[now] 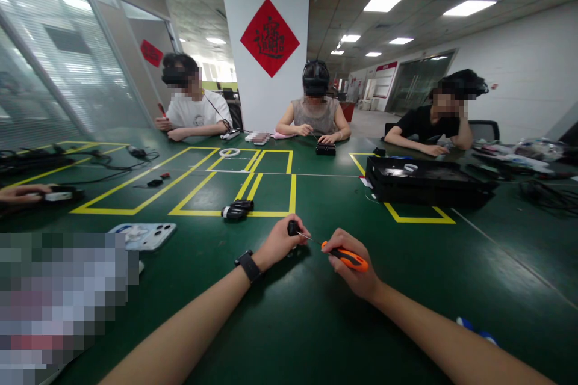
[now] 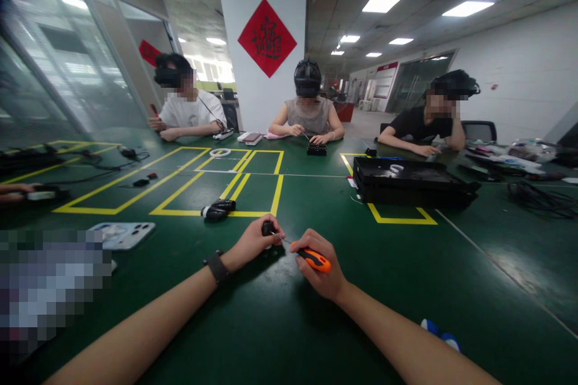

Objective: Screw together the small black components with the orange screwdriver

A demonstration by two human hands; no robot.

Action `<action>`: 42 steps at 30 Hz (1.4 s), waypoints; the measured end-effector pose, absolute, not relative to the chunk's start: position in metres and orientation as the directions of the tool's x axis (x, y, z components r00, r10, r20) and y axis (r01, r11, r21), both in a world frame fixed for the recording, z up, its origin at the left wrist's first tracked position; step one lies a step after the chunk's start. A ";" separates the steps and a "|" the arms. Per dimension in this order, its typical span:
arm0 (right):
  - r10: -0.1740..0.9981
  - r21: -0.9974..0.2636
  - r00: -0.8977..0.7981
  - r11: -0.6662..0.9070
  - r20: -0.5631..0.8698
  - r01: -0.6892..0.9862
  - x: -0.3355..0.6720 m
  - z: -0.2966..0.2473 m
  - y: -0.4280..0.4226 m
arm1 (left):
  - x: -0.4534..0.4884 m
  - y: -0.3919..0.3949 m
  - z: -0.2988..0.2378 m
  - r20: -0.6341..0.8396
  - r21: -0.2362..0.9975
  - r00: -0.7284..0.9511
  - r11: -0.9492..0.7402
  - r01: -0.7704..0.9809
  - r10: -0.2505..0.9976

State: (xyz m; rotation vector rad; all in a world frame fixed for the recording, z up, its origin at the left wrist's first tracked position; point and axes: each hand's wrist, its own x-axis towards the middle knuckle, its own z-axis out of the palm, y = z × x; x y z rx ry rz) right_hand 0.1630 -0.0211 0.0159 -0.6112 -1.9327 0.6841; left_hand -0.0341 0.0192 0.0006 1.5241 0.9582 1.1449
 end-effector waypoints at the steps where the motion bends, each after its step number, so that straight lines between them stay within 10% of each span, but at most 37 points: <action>1: 0.666 -0.684 -0.418 0.717 0.618 0.130 0.163 0.016 -0.021 | -0.034 0.019 0.001 0.209 0.973 0.249 -0.227 0.043 0.946; 42: 0.690 -0.708 -0.399 0.695 0.604 0.128 0.164 0.019 -0.022 | -0.034 0.022 -0.004 0.227 0.970 0.228 -0.242 0.038 0.947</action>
